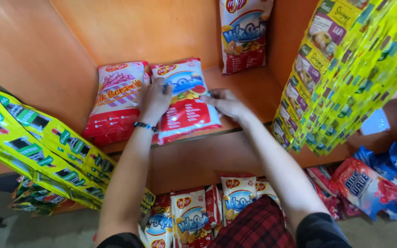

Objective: Stocking bags of powdered drink mix onto a retail shelf.

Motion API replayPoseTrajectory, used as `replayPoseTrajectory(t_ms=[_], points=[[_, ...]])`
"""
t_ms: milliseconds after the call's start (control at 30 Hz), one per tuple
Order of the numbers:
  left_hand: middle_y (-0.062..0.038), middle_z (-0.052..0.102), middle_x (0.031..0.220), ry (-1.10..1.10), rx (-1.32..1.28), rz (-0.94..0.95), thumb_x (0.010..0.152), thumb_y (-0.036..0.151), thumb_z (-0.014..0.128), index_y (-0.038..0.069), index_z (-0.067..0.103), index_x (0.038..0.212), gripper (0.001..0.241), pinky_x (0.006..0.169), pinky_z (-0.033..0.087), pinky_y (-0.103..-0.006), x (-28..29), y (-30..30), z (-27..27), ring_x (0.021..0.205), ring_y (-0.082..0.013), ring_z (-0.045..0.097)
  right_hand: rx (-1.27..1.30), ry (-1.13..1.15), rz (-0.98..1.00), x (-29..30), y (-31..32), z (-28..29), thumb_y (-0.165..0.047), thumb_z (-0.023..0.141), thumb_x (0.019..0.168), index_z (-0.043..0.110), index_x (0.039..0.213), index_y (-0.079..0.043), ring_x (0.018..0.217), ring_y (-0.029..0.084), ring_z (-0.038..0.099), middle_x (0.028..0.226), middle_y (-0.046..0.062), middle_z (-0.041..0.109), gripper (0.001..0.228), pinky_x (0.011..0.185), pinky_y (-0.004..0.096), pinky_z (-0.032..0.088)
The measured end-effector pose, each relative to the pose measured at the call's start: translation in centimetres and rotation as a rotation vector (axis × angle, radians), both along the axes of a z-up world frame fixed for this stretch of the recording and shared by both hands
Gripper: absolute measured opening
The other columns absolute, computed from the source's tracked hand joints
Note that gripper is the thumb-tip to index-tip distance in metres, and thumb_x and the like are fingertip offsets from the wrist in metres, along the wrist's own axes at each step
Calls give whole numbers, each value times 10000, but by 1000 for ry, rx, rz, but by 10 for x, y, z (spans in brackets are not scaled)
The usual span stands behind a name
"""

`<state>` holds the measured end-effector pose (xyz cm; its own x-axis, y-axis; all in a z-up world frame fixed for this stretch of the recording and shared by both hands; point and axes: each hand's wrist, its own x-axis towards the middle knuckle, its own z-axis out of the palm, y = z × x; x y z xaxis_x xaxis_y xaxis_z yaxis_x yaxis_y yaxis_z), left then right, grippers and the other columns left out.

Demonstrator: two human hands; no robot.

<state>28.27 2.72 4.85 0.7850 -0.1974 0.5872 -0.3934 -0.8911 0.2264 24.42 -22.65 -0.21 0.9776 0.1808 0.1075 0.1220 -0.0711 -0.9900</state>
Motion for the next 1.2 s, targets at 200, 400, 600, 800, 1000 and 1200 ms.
replayPoseTrajectory(t_ms=[200,400,600,800,1000,1200], points=[[-247,712,1156,534,-189,35,899,595,680,17,663,1193,650,987,531,-452,-29,2,10,1154,-375,689,15,45,88,-38,-15,-1,-465,705,925,652,1324,-62,845,38,692,1076,29,764,570,664,193,515],[-251,537,1398,-10,-584,-741,991,99,757,-62,645,1209,293,947,518,-426,24,2,-59,1212,-338,595,133,46,-1,-51,-24,2,-207,774,903,628,1336,8,914,135,744,1099,85,776,505,847,311,606],[-44,737,981,114,-823,-599,931,37,786,21,583,1306,426,731,553,-247,-19,-64,22,838,-98,692,245,-396,-1,-43,-58,35,-18,743,899,526,1464,22,1276,176,591,1391,121,640,607,1148,349,452],[-11,698,952,71,-1060,-738,945,33,800,-3,653,1313,398,696,521,-241,33,-127,18,811,-80,656,154,-661,-380,30,-85,6,38,712,941,331,1602,-16,1485,232,443,1607,131,474,765,1277,382,313],[9,602,919,-65,-991,-661,947,92,827,-7,591,1378,501,690,499,-227,51,-156,-27,795,-55,574,-2,-680,-654,81,-107,-70,31,651,1041,266,1651,-48,1581,262,337,1689,143,368,725,1311,387,271],[-83,675,958,167,-772,-492,1017,271,745,-8,644,1252,378,751,498,-318,41,-161,-34,817,-159,577,46,-676,-593,30,-76,-38,31,627,976,195,1644,-48,1580,288,272,1698,186,281,800,1299,398,235]])
